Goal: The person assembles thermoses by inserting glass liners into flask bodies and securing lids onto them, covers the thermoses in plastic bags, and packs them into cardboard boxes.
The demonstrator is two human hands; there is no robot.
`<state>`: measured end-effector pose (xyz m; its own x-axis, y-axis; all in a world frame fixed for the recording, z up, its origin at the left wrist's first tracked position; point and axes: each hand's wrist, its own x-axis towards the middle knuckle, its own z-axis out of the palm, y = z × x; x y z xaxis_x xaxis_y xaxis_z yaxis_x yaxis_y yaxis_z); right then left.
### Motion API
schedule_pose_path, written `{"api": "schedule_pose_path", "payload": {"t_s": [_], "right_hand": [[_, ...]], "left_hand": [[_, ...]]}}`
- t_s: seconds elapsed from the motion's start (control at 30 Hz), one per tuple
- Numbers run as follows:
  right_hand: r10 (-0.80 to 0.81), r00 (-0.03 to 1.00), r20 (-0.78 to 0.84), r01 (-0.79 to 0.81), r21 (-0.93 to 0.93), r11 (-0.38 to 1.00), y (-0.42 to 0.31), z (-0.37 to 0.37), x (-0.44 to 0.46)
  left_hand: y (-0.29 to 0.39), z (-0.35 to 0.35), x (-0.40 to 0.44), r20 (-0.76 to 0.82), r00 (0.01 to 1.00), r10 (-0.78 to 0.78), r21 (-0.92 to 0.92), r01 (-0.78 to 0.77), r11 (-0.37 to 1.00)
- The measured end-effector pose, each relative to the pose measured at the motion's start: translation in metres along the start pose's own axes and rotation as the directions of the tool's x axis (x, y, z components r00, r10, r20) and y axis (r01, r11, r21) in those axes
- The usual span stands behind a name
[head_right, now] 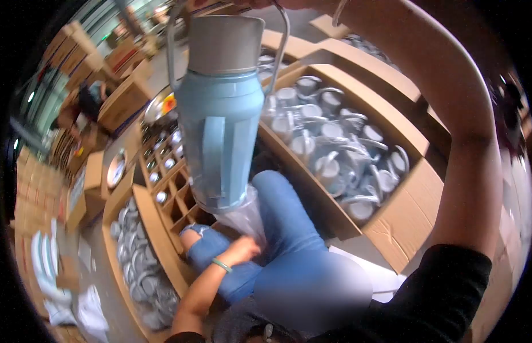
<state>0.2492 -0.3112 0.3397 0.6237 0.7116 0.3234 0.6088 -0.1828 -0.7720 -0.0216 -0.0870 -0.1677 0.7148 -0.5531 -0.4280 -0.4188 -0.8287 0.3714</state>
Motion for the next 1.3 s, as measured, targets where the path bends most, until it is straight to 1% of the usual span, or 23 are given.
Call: {"api": "schedule_pose_path", "payload": {"t_s": [0.07,0.1,0.13,0.17,0.2,0.23,0.3,0.33,0.37,0.4,0.47,0.57,0.67,0.73,0.8,0.9,0.93,1.0,1.07,1.13,1.2,1.27,1.3], "right_hand": [[-0.029,0.999,-0.023,0.029,-0.021,0.999,-0.007,0.048,0.015],[-0.068,0.997,0.043,0.072,-0.095,0.993,-0.004,0.061,0.024],[-0.060,0.985,0.159,0.054,0.043,0.998,-0.002,0.076,0.028],[-0.138,0.972,0.190,0.148,-0.037,0.988,-0.013,0.095,0.024],[-0.209,0.952,0.224,0.238,-0.109,0.965,-0.027,0.112,0.013],[-0.244,0.907,0.344,0.285,-0.071,0.956,-0.042,0.125,0.003],[-0.380,0.812,0.444,0.431,-0.016,0.902,-0.052,0.158,-0.008],[-0.479,0.769,0.423,0.531,-0.008,0.847,-0.050,0.179,-0.012],[-0.483,0.736,0.475,0.541,0.018,0.841,-0.057,0.194,-0.019],[-0.486,0.704,0.518,0.547,0.042,0.836,-0.063,0.206,-0.027],[-0.319,0.733,0.601,0.340,0.083,0.937,-0.063,0.234,-0.042],[-0.492,0.682,0.540,0.471,0.191,0.862,-0.021,0.289,-0.065],[-0.500,0.739,0.452,0.452,0.218,0.865,0.041,0.338,-0.053],[-0.423,0.703,0.572,0.403,0.169,0.899,0.064,0.353,-0.071],[-0.555,0.714,0.427,0.515,0.217,0.829,0.095,0.377,-0.100],[-0.532,0.632,0.563,0.594,0.088,0.799,0.091,0.351,-0.111],[-0.622,0.619,0.479,0.705,0.010,0.709,0.081,0.334,-0.105],[-0.636,0.726,0.262,0.679,-0.127,0.723,0.076,0.313,-0.075],[-0.568,0.817,0.096,0.571,-0.013,0.821,0.090,0.320,-0.036],[-0.578,0.794,0.189,0.548,0.191,0.815,0.109,0.339,-0.022],[-0.477,0.822,0.310,0.359,0.368,0.858,0.131,0.342,-0.009],[-0.281,0.900,0.332,0.009,0.632,0.775,0.181,0.370,0.003],[-0.175,0.903,0.391,-0.148,0.667,0.730,0.190,0.376,0.009]], "left_hand": [[0.024,0.006,-0.054,0.145,0.985,-0.092,-0.257,0.128,0.958],[0.024,0.000,-0.079,0.001,0.992,-0.123,-0.359,0.115,0.926],[0.015,-0.005,-0.109,-0.138,0.984,-0.115,-0.547,0.021,0.837],[0.020,-0.040,-0.142,-0.039,0.945,-0.324,-0.632,0.228,0.741],[0.012,-0.036,-0.172,-0.367,0.781,-0.506,-0.727,0.098,0.679],[0.018,-0.063,-0.184,-0.106,0.541,-0.834,-0.964,0.150,0.220],[0.015,-0.053,-0.176,0.017,0.530,-0.848,-0.941,-0.278,-0.192],[0.008,-0.053,-0.169,0.013,0.522,-0.853,-0.936,-0.292,-0.194],[-0.003,-0.049,-0.162,-0.087,0.745,-0.661,-0.788,-0.458,-0.411],[-0.019,-0.045,-0.154,-0.264,0.863,-0.431,-0.590,-0.498,-0.635],[-0.081,-0.022,-0.123,-0.307,0.619,-0.723,-0.703,-0.660,-0.267],[-0.047,-0.112,-0.146,-0.387,0.667,-0.637,-0.648,-0.688,-0.327],[-0.052,-0.162,-0.164,-0.452,0.558,-0.696,-0.630,-0.752,-0.193],[-0.090,-0.154,-0.164,-0.456,0.254,-0.853,-0.677,-0.721,0.147],[-0.101,-0.135,-0.158,-0.622,0.029,-0.783,-0.696,-0.479,0.535],[-0.072,-0.111,-0.140,-0.789,0.035,-0.614,-0.586,-0.343,0.734],[-0.063,-0.111,-0.137,-0.779,0.023,-0.626,-0.587,-0.379,0.716],[-0.089,-0.097,-0.132,-0.813,0.019,-0.582,-0.486,-0.574,0.660],[-0.082,-0.116,-0.129,-0.813,0.041,-0.580,-0.461,-0.654,0.600],[-0.066,-0.130,-0.133,-0.723,0.161,-0.672,-0.502,-0.791,0.350],[-0.034,-0.151,-0.130,-0.670,0.099,-0.736,-0.611,-0.636,0.471],[-0.005,-0.164,-0.153,-0.849,0.078,-0.523,-0.528,-0.197,0.826],[-0.002,-0.169,-0.161,-0.904,0.159,-0.396,-0.417,-0.127,0.900]]}}
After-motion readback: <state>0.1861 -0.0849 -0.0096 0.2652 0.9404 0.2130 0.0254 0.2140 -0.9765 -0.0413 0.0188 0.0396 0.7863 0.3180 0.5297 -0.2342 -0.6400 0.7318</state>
